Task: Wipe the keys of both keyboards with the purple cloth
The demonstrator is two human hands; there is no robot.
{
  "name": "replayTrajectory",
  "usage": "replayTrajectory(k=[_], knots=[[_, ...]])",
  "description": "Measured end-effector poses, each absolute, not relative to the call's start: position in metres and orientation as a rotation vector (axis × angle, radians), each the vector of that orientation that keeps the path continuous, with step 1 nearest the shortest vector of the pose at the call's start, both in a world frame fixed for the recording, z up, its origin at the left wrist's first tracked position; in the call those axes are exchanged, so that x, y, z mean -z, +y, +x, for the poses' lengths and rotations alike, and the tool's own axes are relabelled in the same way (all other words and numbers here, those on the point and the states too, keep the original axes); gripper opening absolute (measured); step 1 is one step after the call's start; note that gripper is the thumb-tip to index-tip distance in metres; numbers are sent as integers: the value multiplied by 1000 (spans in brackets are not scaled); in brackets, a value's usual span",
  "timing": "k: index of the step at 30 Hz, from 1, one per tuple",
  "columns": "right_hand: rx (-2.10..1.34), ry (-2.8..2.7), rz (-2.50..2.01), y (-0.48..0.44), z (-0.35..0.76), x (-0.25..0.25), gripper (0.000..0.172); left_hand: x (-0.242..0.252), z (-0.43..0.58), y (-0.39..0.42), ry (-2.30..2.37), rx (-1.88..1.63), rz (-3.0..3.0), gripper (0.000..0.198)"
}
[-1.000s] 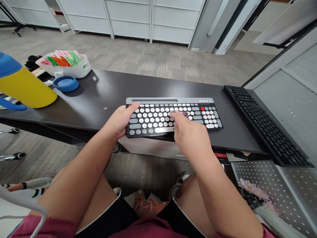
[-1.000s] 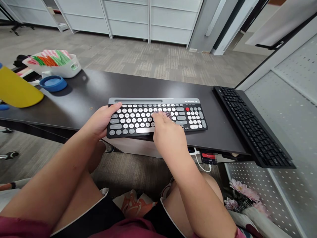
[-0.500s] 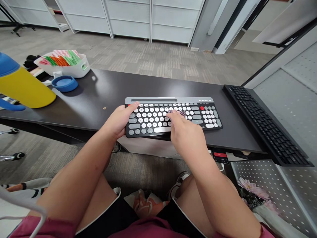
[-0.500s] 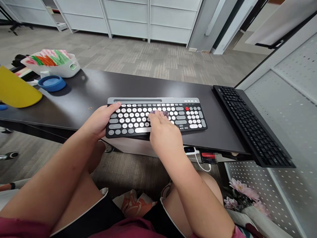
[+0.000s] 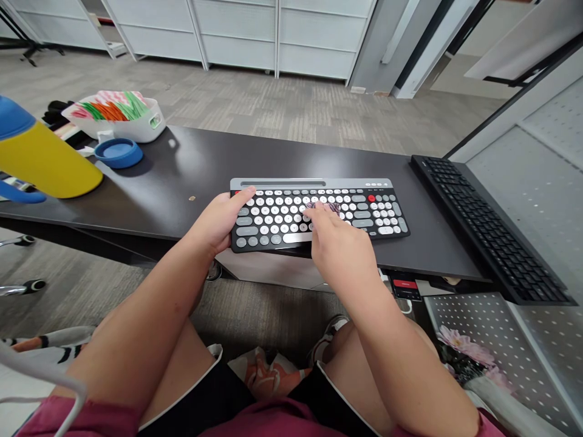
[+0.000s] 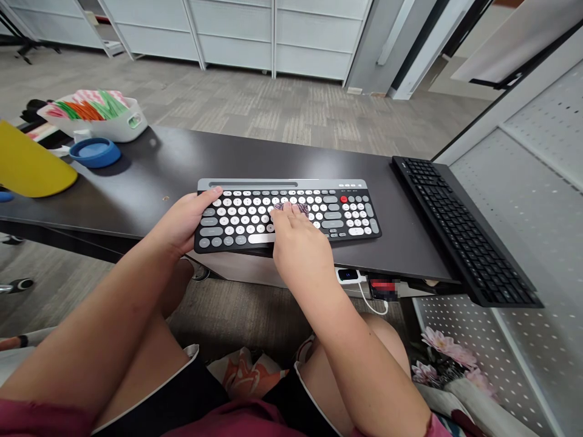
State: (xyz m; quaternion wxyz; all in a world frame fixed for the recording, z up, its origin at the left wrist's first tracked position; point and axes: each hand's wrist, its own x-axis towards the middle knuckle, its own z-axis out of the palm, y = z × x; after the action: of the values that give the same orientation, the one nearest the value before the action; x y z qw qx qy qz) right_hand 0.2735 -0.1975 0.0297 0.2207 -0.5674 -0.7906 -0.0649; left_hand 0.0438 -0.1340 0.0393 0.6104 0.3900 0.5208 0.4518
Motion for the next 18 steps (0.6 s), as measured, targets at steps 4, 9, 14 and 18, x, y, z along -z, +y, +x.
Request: replayTrajectory(k=[4, 9, 14, 18], knots=[[195, -2186, -1557, -197, 273, -29, 40, -39, 44, -134, 1210, -1042, 898, 34], [217, -2179, -1540, -196, 272, -26, 41, -39, 44, -134, 1202, -1036, 897, 34], [242, -2168, -1535, -195, 270, -25, 40, -40, 44, -134, 1210, -1033, 896, 33], [255, -2164, -1546, -195, 269, -23, 39, -40, 44, -133, 1220, -1029, 901, 33]])
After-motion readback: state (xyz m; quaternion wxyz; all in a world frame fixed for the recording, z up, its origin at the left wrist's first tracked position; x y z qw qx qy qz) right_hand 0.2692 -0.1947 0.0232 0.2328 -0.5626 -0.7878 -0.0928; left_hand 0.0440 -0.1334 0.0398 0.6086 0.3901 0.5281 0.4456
